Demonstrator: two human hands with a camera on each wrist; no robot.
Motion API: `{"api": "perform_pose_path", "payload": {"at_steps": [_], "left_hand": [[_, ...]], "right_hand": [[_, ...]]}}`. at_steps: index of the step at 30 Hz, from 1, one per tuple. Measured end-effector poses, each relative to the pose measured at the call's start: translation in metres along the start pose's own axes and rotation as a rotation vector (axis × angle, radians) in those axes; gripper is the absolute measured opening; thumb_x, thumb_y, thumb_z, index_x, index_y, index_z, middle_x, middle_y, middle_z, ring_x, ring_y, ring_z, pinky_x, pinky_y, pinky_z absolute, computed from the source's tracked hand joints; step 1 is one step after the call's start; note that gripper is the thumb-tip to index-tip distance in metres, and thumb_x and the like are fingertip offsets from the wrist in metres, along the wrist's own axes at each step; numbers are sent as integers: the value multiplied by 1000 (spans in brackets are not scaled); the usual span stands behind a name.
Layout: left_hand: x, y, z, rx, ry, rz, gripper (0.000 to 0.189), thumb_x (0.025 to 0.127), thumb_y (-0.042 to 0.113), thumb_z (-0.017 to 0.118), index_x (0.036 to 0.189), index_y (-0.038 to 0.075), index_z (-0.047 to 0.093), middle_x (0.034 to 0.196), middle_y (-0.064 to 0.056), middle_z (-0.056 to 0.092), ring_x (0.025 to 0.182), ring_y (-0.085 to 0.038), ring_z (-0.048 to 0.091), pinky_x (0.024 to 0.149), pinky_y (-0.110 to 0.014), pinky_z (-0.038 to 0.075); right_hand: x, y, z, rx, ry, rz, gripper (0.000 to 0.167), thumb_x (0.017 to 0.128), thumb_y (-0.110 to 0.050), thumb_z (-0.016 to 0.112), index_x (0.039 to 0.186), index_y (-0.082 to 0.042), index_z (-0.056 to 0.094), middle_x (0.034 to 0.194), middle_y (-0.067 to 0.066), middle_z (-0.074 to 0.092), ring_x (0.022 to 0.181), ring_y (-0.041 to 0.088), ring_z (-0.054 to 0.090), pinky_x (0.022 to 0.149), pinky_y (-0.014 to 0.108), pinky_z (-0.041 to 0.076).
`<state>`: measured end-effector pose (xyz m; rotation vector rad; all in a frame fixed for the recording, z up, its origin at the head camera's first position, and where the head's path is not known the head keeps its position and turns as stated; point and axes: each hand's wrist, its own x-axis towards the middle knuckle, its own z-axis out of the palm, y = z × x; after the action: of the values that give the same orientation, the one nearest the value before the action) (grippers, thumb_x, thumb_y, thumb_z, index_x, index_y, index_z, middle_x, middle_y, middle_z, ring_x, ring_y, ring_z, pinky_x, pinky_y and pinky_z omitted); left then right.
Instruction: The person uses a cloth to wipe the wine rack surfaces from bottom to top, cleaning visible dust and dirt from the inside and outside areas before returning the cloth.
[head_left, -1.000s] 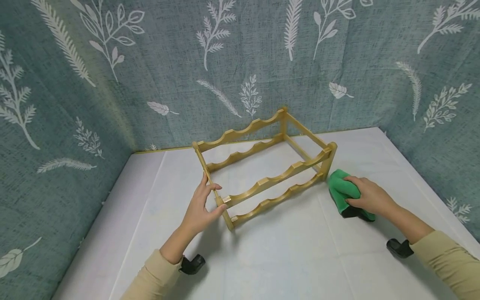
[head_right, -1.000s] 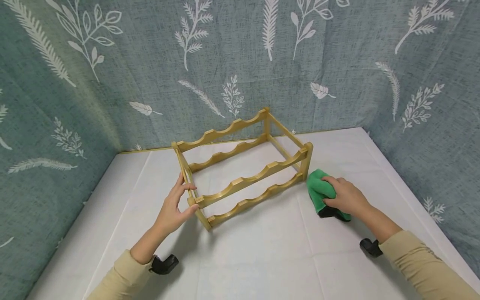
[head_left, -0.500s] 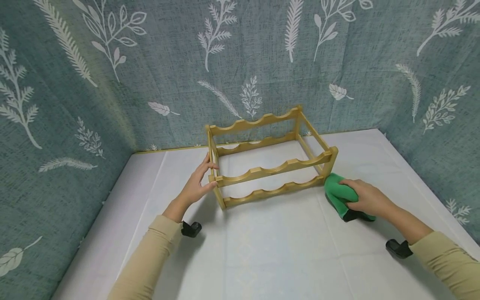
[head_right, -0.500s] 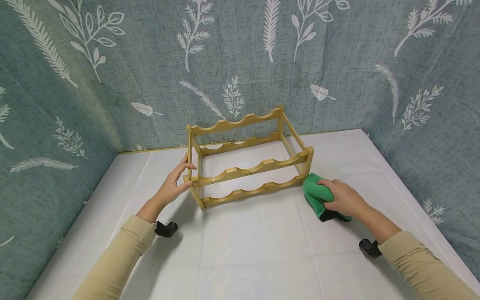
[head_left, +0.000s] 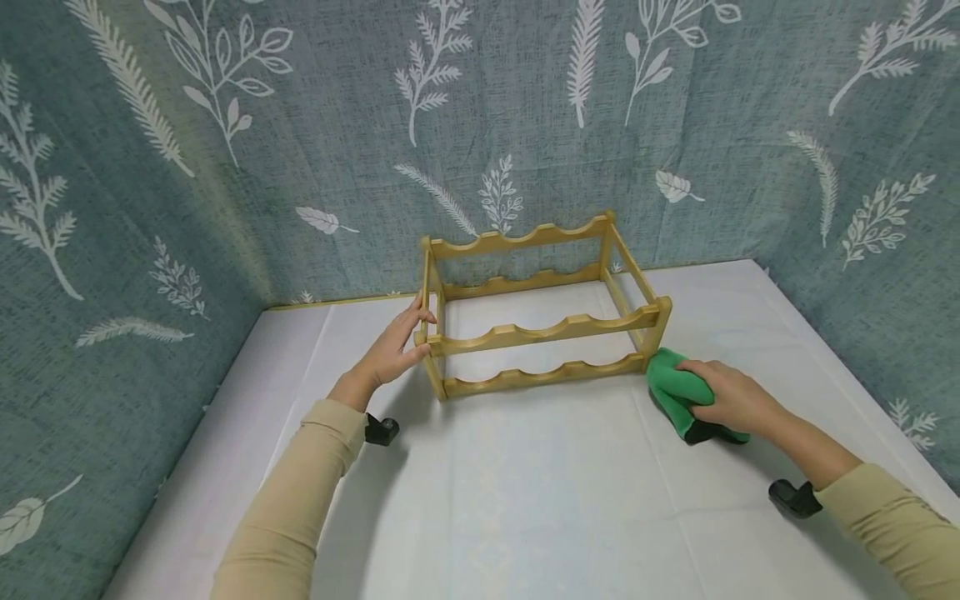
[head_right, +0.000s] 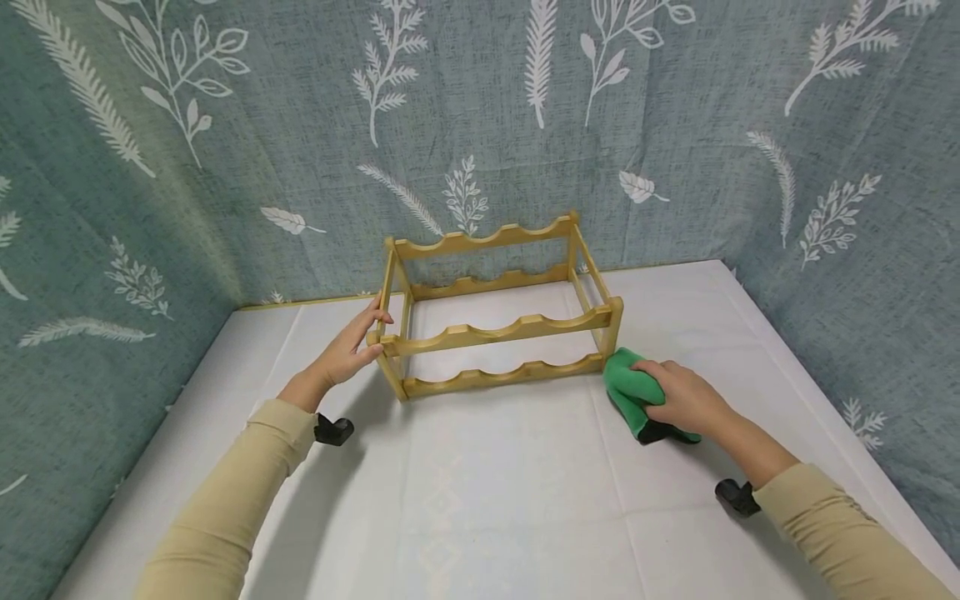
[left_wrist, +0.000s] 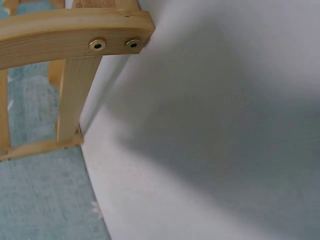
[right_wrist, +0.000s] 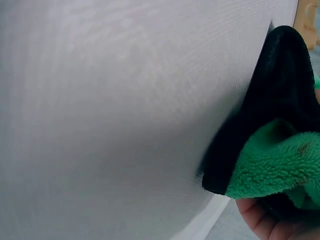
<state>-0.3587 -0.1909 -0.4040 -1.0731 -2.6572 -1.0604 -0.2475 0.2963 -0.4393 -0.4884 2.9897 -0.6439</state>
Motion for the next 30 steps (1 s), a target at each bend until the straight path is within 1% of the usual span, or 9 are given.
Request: {"api": "perform_pose_path", "payload": {"at_steps": [7,10,14,16,19,20,23,26,30], "left_hand": [[2,-2,-3,8,-17,-8,94,77,80,28,118,-3,45,150,-25,9,137,-42,12,103,-62,17],[3,4,-6,-81,-62,-84,86,82,73,31,121,-3,43,151,-22,3,138,-39,4,104,-62,13],[6,18,-13,-232,-96,-246,63,94,53,35,135,4,34,153,-16,0,140,-35,-1,106,-60,9],[9,32,-19,-258,-88,-306,56,98,40,35,142,7,26,153,-15,4,140,-33,2,108,-56,10],[17,36,-21,-271,-83,-377,59,99,34,36,148,11,13,153,-12,7,140,-31,7,108,-53,17],[20,36,-22,-264,-84,-402,62,98,36,37,148,12,10,153,-12,7,140,-32,10,107,-53,20],[27,24,-19,-236,-100,-450,70,96,44,39,149,18,4,154,-10,4,138,-34,15,104,-55,26],[30,26,-20,-185,-115,-498,74,94,48,40,149,19,0,154,-10,4,137,-35,18,104,-55,25],[33,29,-21,-160,-149,-545,80,91,54,42,148,20,-4,154,-9,4,139,-32,16,105,-54,24]], "right_hand": [[3,1,2,4,-2,7,59,73,-7,70,126,4,45,114,32,50,99,43,52,74,54,45],[5,-1,-1,40,-4,19,58,74,-5,68,127,4,44,117,31,50,101,43,51,75,53,45],[7,-12,-9,85,-11,41,59,74,-5,66,128,5,44,120,30,50,101,41,52,72,49,46],[8,-21,-13,82,-24,59,60,74,-6,65,128,6,44,120,30,51,97,38,53,68,46,46],[8,-36,-18,67,-49,87,61,73,-7,65,128,6,44,118,30,52,92,35,54,65,42,45],[8,-42,-20,68,-60,91,61,72,-7,64,128,6,44,117,29,53,90,33,55,64,41,45],[8,-60,-24,110,-88,79,61,72,-8,64,129,5,44,115,26,55,89,31,55,64,40,45],[13,-79,-24,175,-111,25,61,73,-10,65,129,1,44,115,23,56,89,28,54,65,38,44],[33,-101,-8,222,-134,-85,57,74,-11,66,128,-4,47,118,19,55,89,23,53,68,36,44]]}}
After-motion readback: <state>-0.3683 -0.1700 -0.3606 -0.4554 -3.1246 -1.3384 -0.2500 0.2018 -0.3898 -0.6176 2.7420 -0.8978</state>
